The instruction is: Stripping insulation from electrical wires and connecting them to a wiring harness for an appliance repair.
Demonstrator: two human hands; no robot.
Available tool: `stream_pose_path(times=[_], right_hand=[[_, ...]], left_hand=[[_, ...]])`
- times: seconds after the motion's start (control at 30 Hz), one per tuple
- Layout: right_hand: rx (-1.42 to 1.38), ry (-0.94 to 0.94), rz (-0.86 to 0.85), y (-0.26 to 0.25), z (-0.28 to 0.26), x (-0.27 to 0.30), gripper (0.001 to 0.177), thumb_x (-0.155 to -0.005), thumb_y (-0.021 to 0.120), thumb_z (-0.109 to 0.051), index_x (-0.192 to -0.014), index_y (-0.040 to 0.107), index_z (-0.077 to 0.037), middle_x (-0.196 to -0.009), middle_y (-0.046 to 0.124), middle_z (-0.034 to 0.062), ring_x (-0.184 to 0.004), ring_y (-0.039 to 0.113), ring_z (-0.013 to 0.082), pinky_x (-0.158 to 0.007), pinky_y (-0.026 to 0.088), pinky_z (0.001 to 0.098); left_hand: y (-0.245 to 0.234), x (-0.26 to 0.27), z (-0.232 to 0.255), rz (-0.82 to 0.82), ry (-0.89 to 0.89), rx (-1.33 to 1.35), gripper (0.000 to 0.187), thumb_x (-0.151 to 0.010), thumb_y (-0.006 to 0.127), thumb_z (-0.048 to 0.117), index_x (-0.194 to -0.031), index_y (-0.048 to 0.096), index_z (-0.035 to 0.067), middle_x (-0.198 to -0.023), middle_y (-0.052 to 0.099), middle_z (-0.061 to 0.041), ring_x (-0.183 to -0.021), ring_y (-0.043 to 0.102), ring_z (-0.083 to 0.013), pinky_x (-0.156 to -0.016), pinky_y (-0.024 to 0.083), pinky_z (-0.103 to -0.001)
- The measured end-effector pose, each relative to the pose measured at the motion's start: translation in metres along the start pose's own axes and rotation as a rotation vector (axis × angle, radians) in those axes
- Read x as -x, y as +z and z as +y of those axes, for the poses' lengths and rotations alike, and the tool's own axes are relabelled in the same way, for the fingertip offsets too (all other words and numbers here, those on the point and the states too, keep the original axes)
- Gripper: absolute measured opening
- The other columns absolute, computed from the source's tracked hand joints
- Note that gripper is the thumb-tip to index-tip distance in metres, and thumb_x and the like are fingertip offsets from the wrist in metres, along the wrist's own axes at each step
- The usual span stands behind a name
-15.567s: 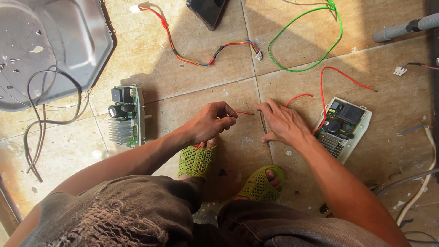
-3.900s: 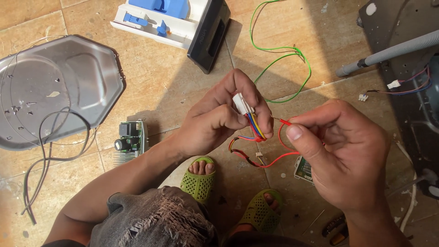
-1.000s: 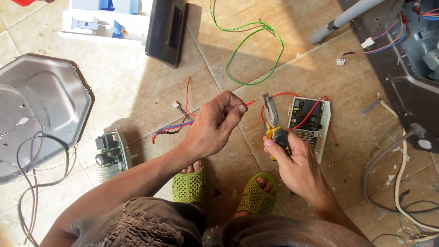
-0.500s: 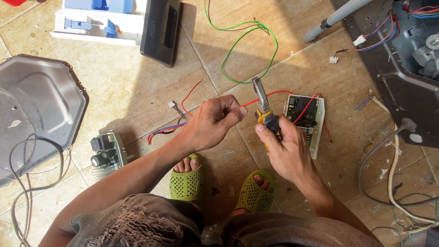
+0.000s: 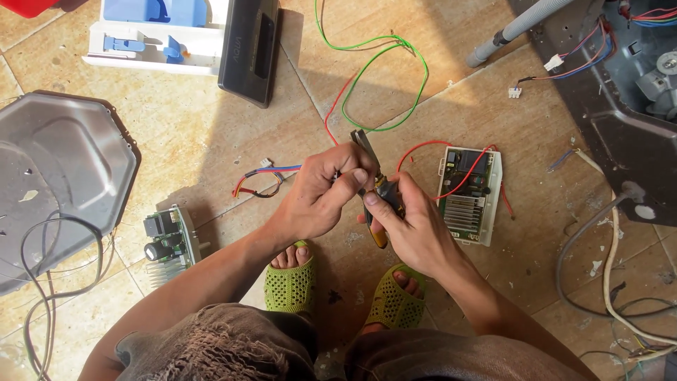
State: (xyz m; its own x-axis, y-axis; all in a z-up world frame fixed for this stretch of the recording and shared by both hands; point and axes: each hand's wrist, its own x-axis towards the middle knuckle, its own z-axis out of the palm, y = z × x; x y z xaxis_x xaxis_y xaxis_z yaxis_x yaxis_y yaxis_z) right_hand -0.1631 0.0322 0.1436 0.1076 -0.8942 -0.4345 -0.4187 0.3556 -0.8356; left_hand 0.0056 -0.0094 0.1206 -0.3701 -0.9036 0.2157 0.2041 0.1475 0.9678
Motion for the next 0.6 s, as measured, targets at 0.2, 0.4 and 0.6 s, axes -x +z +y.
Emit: stream_pose_path(times=[0.2,0.4,0.6], right_hand=[[0.168,-0.089,0.046,-0.011,-0.02,-0.021,0.04,-0.1,0.059,-0.042,-0.083,0.062,-0.006,-0.055,0.068,0.008,-0.059,0.069,0.0253,-0.064,0.056,0.034],[0.157,-0.172,0.082,-0.009,-0.031,-0.016,0.044,-0.104,0.054,-0.043,-0.083,0.063,-0.006,-0.058,0.071,0.009,-0.055,0.068,0.024,-0.061,0.056,0.0325],[0.022,-0.234,0.086,-0.002,-0.038,-0.003,0.04,-0.102,0.053,-0.039,-0.08,0.064,-0.007,-0.059,0.073,0.0079,-0.055,0.062,0.0217,-0.057,0.055,0.0317]], left_hand=[[-0.008,-0.029,0.005,0.025,0.034,-0.033,0.025,-0.098,0.054,0.013,-0.074,0.052,0.011,-0.073,0.058,-0.005,-0.068,0.047,-0.0145,-0.065,0.041,-0.029],[-0.008,-0.027,0.012,0.105,0.02,0.346,0.023,-0.09,0.053,0.015,-0.07,0.042,0.017,-0.069,0.052,-0.01,-0.058,0.03,-0.01,-0.05,0.03,-0.024],[-0.008,-0.025,0.017,0.133,0.053,0.566,0.023,-0.086,0.052,0.015,-0.069,0.038,0.017,-0.067,0.051,-0.014,-0.053,0.029,-0.0099,-0.053,0.031,-0.025]])
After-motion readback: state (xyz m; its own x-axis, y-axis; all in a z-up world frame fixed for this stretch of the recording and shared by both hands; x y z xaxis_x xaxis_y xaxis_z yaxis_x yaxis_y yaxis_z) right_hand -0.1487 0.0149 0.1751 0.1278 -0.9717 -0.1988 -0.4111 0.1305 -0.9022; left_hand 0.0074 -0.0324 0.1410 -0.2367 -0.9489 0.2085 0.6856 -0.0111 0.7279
